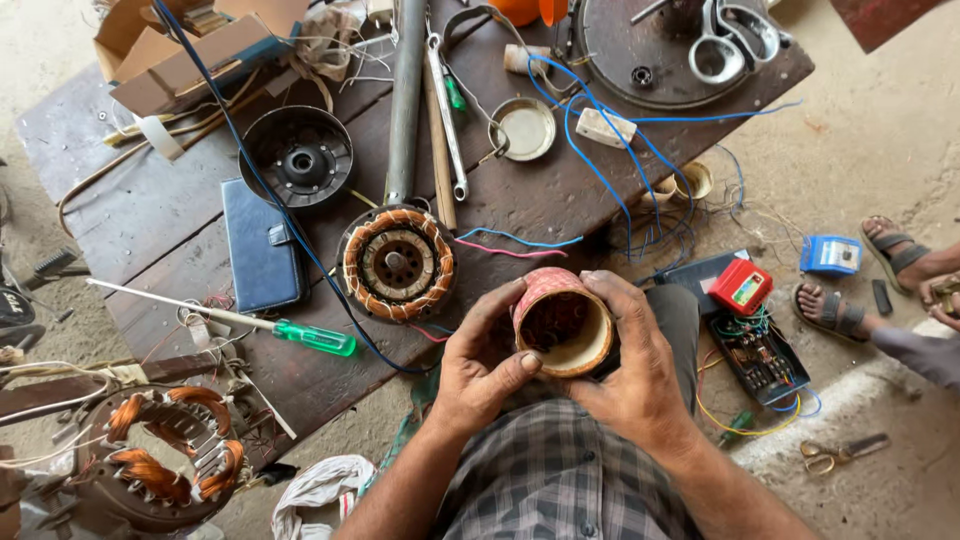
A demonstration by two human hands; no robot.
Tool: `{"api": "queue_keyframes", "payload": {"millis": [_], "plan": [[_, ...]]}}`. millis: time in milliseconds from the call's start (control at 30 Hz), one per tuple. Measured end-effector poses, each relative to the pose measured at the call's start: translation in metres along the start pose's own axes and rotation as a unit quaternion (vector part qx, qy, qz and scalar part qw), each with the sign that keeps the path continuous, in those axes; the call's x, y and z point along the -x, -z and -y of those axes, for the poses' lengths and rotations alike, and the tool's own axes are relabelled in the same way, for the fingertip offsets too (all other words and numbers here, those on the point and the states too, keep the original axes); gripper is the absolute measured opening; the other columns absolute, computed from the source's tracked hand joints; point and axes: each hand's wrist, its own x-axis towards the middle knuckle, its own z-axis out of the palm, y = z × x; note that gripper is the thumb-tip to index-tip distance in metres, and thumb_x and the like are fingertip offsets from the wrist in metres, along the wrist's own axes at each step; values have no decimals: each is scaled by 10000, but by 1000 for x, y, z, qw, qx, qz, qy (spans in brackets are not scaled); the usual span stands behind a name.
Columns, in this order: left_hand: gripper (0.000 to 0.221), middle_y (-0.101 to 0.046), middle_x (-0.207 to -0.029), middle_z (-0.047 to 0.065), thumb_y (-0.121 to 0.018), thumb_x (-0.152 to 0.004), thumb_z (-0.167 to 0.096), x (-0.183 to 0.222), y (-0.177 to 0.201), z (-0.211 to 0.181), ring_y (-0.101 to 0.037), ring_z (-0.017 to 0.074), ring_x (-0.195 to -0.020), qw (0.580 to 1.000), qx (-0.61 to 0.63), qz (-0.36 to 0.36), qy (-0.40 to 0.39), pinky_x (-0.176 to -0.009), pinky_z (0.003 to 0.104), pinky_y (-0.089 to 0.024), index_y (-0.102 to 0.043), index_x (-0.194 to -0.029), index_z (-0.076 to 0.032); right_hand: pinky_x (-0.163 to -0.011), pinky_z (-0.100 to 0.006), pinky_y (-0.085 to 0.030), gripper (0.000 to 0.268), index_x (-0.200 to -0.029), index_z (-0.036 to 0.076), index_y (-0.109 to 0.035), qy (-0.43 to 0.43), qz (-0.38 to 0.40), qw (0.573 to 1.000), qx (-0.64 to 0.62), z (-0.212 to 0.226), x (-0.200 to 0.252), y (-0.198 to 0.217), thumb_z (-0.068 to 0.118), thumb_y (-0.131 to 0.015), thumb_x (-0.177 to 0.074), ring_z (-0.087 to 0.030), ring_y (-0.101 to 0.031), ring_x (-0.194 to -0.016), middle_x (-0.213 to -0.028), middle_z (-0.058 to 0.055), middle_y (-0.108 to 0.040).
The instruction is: The person applies flux to a motor rotor, solders wires to its terminals, and assembles the rotor into a stator housing. They then attach a metal end cap and wipe the assembly with a cloth.
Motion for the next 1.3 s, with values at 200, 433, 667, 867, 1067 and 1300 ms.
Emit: {"api": "queue_keyframes", "payload": {"millis": [200,433,667,867,1067,1300], "plan": [[712,-457,-1560,150,-828,-925,-181,-3,-7,-6,-472,255,-1466,999,-27,3,-22,-1258,403,-380,-491,-1525,0,-1096,-437,-505,968,-1431,79,-453,-9,2,1000,-5,-4,2,1,231,-970,-626,-366,-584,-1327,-1428,-196,-551],[717,-473,-1571,157,-816,-901,-258,-3,-8,-21,-496,277,-1474,971,-201,17,-127,-1257,393,-398,-519,-1507,-19,-1116,-428,-511,951,-1424,71,-439,39,-21,998,-37,-1,2,3,224,-967,-648,-351,-574,-1352,-1450,-193,-535],[671,-571,-1444,152,-781,-949,-238,-19,-8,-3,-536,255,-1379,994,-104,-22,-31,-1213,381,-409,-518,-1508,24,-1063,-413,-530,946,-1401,35,-459,-45,-26,998,-29,0,-8,-3,230,-978,-635,-310,-637,-1272,-1376,-175,-596],[660,-528,-1502,159,-763,-938,-208,-7,3,8,-504,262,-1433,999,-50,-3,-18,-1252,394,-375,-511,-1501,25,-1111,-436,-488,976,-1437,58,-438,-15,5,1000,-17,-7,6,-1,171,-965,-622,-369,-577,-1339,-1441,-200,-547],[631,-473,-1587,193,-756,-954,-224,-5,10,1,-461,299,-1516,997,-74,26,-23,-1289,420,-351,-543,-1497,16,-1147,-453,-479,1015,-1454,100,-444,19,42,998,-33,-9,1,-1,144,-962,-582,-379,-541,-1391,-1480,-189,-529],[1047,-420,-1610,144,-935,-793,-250,1,-4,7,-453,277,-1486,998,50,4,39,-1241,453,-414,-302,-1605,-61,-1143,-454,-499,983,-1417,106,-455,14,-1,999,-52,-10,2,-2,239,-990,-604,-358,-550,-1388,-1475,-194,-521]]}}
